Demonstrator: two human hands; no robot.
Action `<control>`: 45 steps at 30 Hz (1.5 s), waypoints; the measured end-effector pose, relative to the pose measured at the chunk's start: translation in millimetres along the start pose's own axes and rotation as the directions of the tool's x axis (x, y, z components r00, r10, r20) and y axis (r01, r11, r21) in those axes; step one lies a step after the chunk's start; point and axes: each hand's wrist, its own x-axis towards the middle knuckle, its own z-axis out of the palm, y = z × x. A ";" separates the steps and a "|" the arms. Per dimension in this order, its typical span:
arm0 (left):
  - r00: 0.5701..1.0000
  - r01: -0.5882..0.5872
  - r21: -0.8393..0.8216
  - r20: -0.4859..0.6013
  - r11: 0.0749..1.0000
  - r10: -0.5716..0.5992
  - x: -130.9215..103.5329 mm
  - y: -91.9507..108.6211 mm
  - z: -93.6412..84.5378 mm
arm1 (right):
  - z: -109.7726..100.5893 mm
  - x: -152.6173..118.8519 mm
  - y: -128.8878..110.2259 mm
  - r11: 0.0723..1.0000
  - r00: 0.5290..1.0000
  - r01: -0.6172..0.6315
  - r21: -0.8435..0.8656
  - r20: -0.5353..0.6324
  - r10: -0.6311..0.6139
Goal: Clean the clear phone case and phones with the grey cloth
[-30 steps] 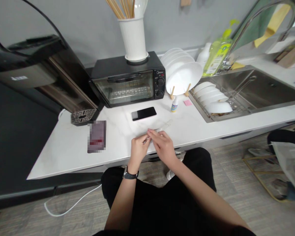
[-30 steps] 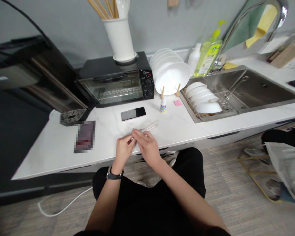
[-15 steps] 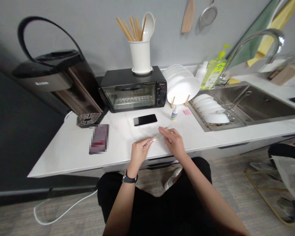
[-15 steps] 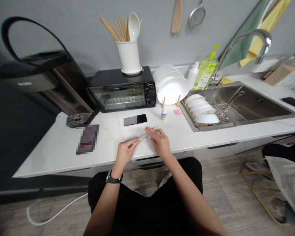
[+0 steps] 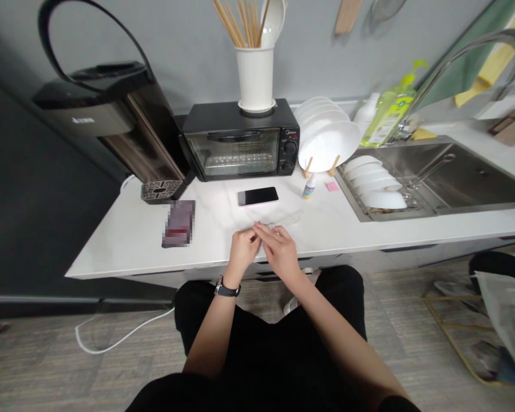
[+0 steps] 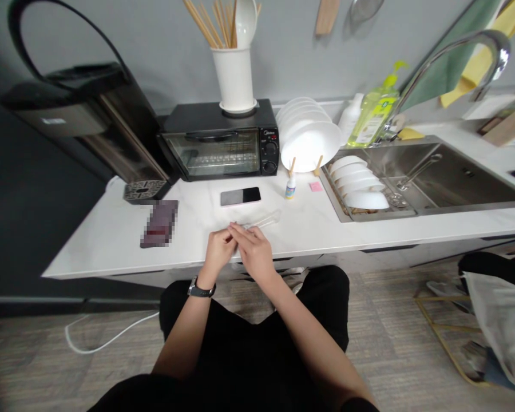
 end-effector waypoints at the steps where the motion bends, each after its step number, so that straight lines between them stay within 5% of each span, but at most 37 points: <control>1: 1.000 0.003 0.016 -0.002 1.000 -0.003 -0.2 -0.2 -0.7 | 0.7 -1.2 -2.2 1.000 0.999 0.021 0.005 0.025 -0.021; 7: 0.999 -0.026 -0.033 0.032 0.999 0.027 -2.3 2.7 0.5 | -27.1 1.7 28.6 0.990 0.988 0.142 0.016 0.061 -0.142; 13: 0.999 -0.024 -0.155 0.042 0.988 0.031 -2.3 4.2 1.7 | -60.3 10.9 68.1 0.988 0.984 -0.057 -0.144 -0.176 0.031; 19: 0.999 -0.017 -0.143 0.048 0.990 0.025 -1.5 5.4 1.1 | -38.6 1.7 48.5 0.977 0.952 -0.162 -0.136 -0.281 0.119; 27: 0.999 -0.036 0.009 0.022 0.999 0.036 -0.8 -0.8 -1.1 | 1.8 -7.0 -8.6 1.000 1.000 0.010 0.018 -0.029 -0.009; 33: 0.998 0.001 -0.063 0.067 0.998 0.003 -0.8 1.1 0.5 | -26.2 -1.0 19.2 1.000 0.995 0.003 0.029 0.104 -0.006; 40: 0.998 0.053 -0.176 0.049 0.983 -0.045 -1.8 -0.1 4.7 | -53.0 8.3 64.5 0.980 0.974 -0.169 -0.102 -0.169 0.150; 45: 0.999 0.041 -0.154 0.029 0.987 -0.037 -1.1 1.7 5.2 | -40.8 6.5 57.3 0.972 0.953 -0.218 -0.084 -0.235 0.193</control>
